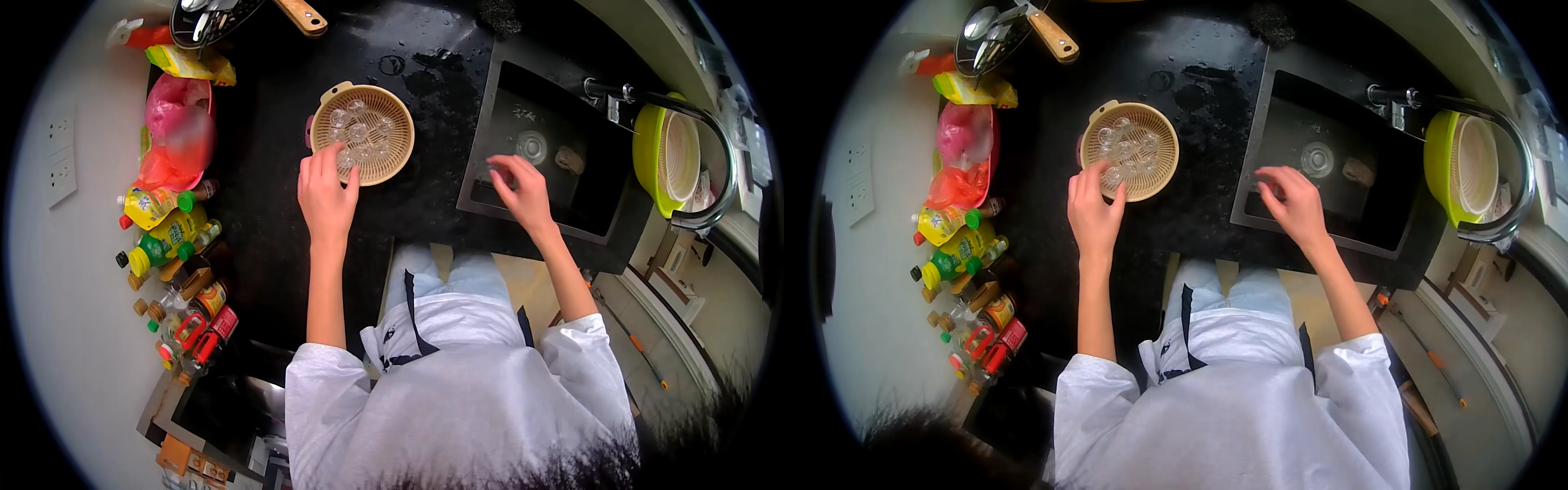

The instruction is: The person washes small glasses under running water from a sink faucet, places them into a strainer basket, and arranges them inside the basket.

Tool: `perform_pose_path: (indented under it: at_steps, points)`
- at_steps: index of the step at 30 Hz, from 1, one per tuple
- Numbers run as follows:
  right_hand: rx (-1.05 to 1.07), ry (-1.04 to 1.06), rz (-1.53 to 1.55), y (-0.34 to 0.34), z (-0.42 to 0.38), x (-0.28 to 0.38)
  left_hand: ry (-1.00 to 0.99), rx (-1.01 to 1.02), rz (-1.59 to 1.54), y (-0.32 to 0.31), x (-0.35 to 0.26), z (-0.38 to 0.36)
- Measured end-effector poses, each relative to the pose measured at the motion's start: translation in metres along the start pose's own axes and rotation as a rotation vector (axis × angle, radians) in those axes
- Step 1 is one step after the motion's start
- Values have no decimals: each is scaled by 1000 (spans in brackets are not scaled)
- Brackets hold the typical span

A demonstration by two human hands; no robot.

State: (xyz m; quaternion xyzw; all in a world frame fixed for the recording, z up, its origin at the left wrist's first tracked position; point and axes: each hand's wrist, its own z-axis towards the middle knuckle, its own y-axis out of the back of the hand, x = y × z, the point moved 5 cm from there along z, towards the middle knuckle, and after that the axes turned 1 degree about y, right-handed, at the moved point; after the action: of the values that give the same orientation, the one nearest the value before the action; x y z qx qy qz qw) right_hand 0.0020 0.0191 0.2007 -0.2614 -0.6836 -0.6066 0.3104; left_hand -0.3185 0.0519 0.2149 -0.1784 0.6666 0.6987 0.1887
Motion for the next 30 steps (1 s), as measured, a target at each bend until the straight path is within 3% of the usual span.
perform_pose_path:
  at_steps: [2,4,7,11,19,21,25,27,28,30]
  points:
    - [41,376,-89,-24,59,62,-32,-77,13,3,0,0]
    - [119,611,-213,-50,104,95,-23,-64,16,2,4,2]
    - [271,702,-410,-73,135,112,-20,-36,22,-2,14,5]
    - [309,737,-472,-87,137,107,-23,-48,7,-4,19,9]
    - [185,619,-364,-90,136,101,-68,-81,-30,2,11,11]
    - [181,604,-352,-90,134,101,-156,-127,-58,3,2,17]
    - [15,507,-65,-79,119,93,-229,-151,3,-12,-22,35]
    - [-95,-205,584,-96,103,38,-291,-123,144,-27,-34,48]
    - [-38,-326,771,-115,91,14,-297,-80,165,-41,-33,53]
    - [106,-373,797,-135,73,8,-289,-62,197,-56,-32,59]
